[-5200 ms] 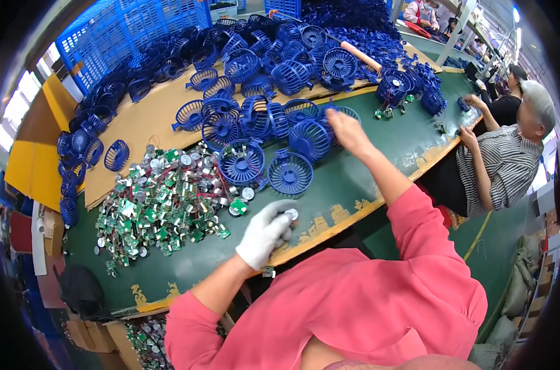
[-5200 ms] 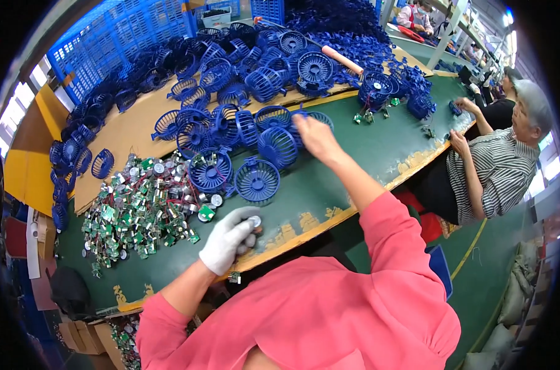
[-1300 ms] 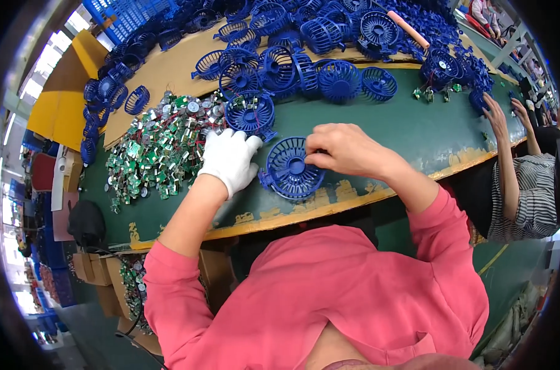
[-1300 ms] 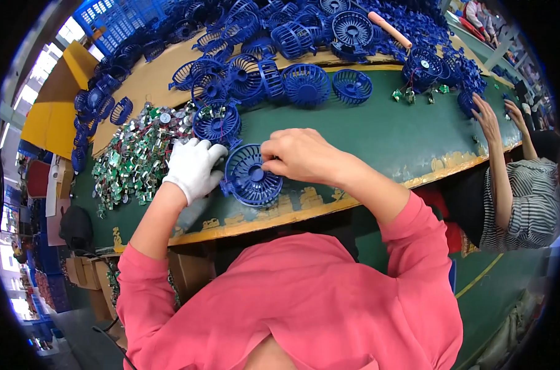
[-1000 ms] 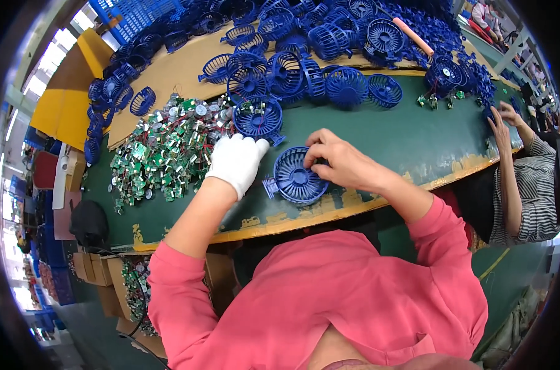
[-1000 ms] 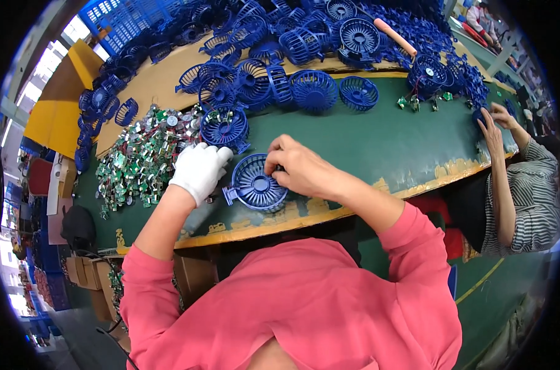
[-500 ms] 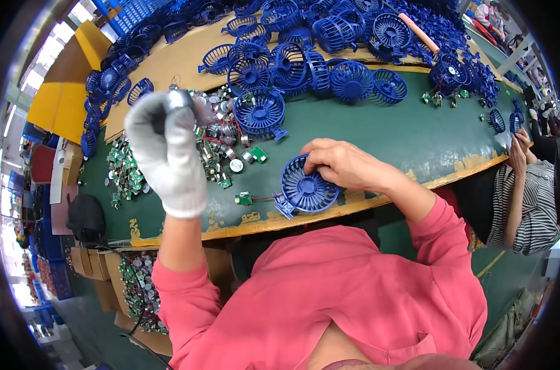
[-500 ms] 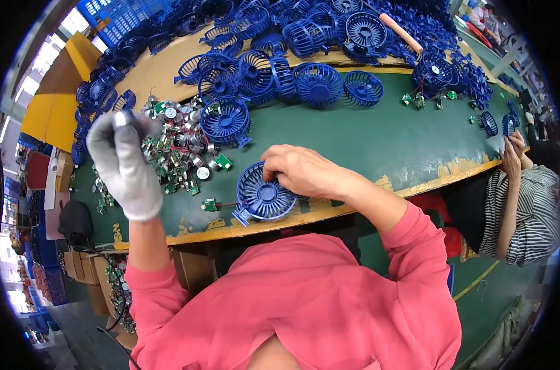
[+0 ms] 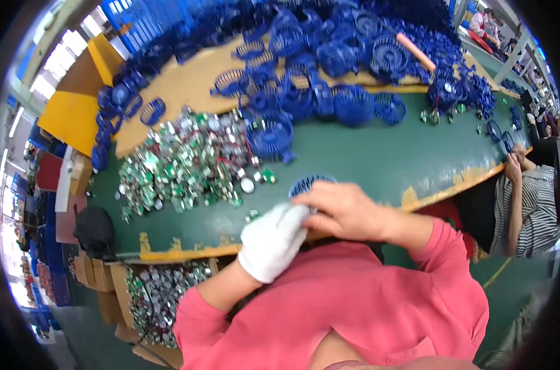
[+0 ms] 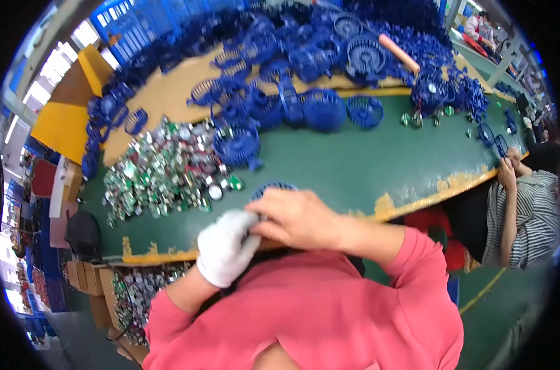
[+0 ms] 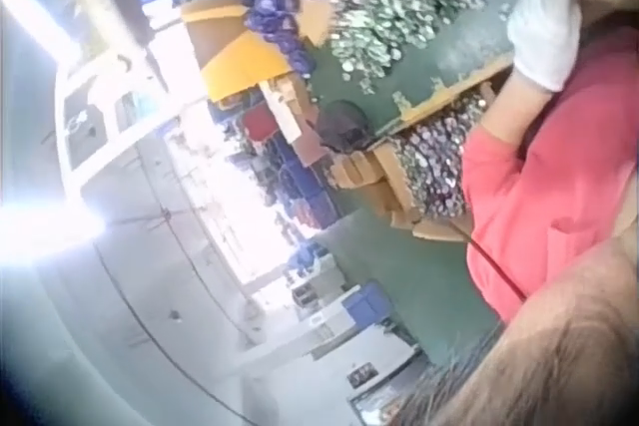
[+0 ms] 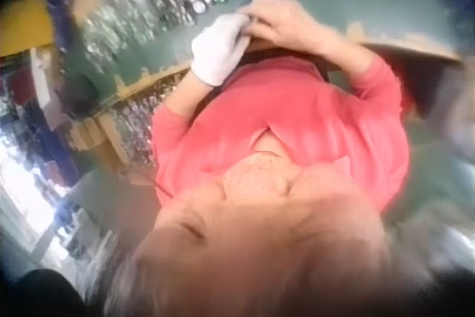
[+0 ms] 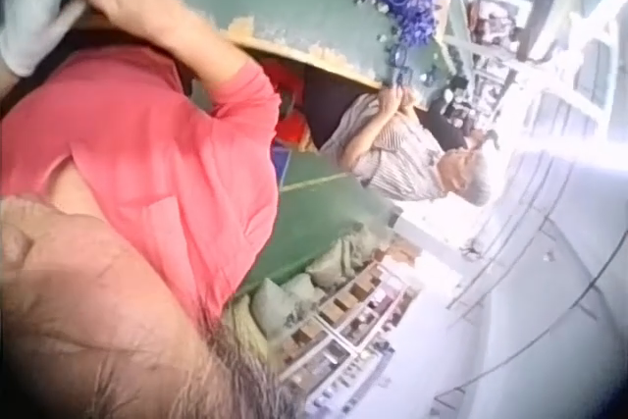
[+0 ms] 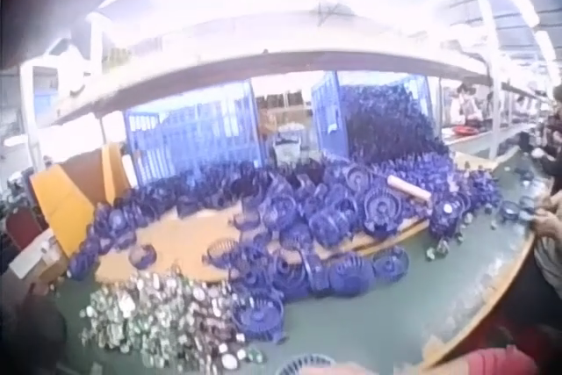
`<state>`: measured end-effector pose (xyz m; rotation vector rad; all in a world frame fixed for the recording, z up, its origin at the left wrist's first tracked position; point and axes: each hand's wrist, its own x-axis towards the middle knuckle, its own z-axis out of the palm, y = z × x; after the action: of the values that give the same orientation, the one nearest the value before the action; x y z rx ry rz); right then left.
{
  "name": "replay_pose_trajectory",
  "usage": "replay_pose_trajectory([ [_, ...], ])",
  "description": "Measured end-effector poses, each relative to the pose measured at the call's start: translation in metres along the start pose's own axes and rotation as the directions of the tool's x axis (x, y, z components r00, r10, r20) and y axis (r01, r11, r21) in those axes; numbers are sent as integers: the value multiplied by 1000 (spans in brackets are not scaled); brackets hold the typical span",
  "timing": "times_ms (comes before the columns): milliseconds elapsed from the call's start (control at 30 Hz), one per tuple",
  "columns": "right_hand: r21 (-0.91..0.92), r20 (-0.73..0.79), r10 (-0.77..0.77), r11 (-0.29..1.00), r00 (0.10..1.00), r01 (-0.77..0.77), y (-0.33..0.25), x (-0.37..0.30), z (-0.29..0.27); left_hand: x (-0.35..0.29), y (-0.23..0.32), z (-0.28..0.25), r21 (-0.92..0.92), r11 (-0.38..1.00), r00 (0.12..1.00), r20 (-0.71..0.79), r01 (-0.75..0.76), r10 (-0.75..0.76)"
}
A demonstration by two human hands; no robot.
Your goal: The person assembles portable fans by picking up motor and circuit board units and fitting them into plastic fan housings by hand.
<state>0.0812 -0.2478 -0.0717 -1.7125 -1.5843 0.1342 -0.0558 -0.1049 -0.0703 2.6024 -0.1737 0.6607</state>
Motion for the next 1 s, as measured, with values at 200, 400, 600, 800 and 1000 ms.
replay_pose_trajectory([
  [200,-235,-65,-62,971,996,45,17,6,-8,5,6,-1,122,957,953,120,263,-277],
  [400,-447,226,-9,888,974,111,19,2,-8,-11,-5,13,214,952,941,212,220,-265],
  [600,-403,273,-54,900,961,165,21,6,-10,-11,-9,13,209,966,982,83,151,-172],
  [800,-408,456,-15,885,890,224,21,21,-7,-8,-17,9,256,963,989,104,79,-109],
  [1000,-544,531,-40,749,847,377,21,19,-3,-13,-24,19,215,975,997,42,60,-71],
])
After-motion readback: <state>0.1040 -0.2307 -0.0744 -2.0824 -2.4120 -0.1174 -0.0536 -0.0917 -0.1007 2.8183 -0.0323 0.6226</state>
